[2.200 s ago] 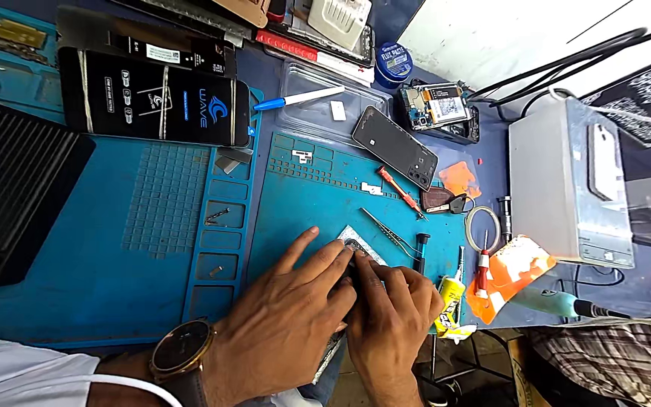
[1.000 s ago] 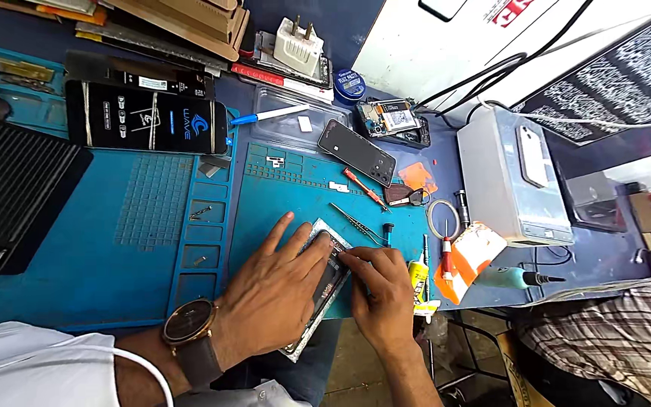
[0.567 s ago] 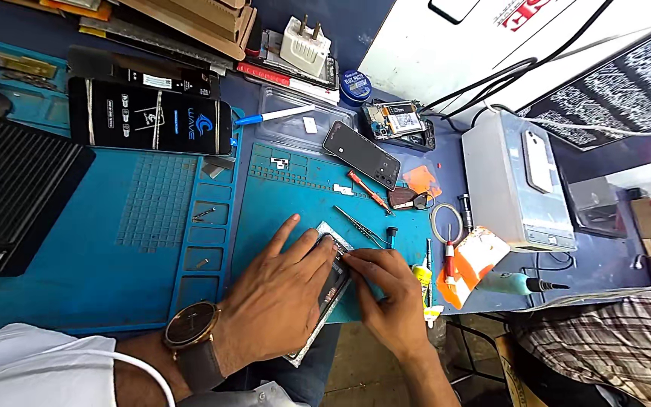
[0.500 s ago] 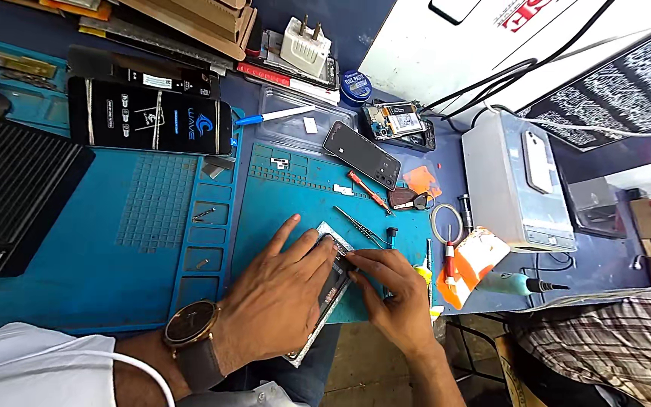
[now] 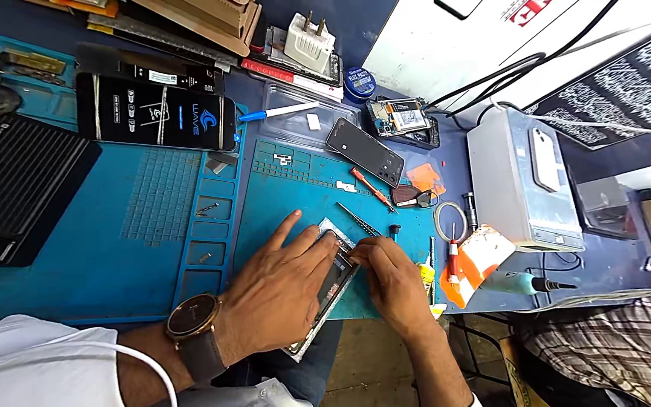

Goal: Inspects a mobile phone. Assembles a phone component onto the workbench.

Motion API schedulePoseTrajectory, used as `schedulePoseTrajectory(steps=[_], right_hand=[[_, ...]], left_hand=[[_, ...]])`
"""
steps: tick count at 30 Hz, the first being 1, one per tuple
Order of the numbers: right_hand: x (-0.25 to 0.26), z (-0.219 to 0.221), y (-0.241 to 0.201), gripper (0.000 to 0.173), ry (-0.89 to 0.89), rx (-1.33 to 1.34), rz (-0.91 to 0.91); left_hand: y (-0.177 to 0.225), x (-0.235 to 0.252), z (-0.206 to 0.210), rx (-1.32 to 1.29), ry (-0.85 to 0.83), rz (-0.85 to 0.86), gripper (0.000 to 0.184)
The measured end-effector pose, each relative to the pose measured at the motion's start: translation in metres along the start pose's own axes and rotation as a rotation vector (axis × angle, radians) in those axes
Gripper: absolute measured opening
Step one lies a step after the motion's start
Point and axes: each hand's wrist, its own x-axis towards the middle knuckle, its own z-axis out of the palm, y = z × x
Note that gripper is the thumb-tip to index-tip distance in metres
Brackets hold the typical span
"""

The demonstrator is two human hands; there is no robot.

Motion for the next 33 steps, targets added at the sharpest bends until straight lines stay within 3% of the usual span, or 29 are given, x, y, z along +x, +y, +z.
schedulePoseTrajectory(steps=[8, 15, 21, 25, 28, 33], right_hand=[[0.016, -0.003, -0.006, 0.017, -0.015, -0.1, 0.071], [0.001, -0.016, -0.005, 0.017, -0.018, 0.085, 0.198], [-0.015, -0.011, -0.005, 0.034, -0.037, 0.096, 0.173], [-0.014, -0.007, -0.006, 0.031, 0.022, 0.183, 0.183], [-0.011, -0.003, -0.009, 0.015, 0.109, 0.102, 0.279], [-0.008, -0.005, -0.011, 0.015, 0.03, 0.167, 0.392]], left_hand=[[0.002, 0.002, -0.001, 0.017, -0.004, 0.001, 0.056], [0.002, 0.002, -0.002, 0.01, -0.028, -0.002, 0.056], [0.002, 0.002, -0.002, 0.022, -0.044, -0.003, 0.058], [0.002, 0.002, -0.002, 0.013, -0.031, -0.01, 0.057], [0.001, 0.002, -0.002, 0.005, -0.016, -0.006, 0.056], [0.002, 0.003, -0.001, 0.003, -0.012, -0.003, 0.056]])
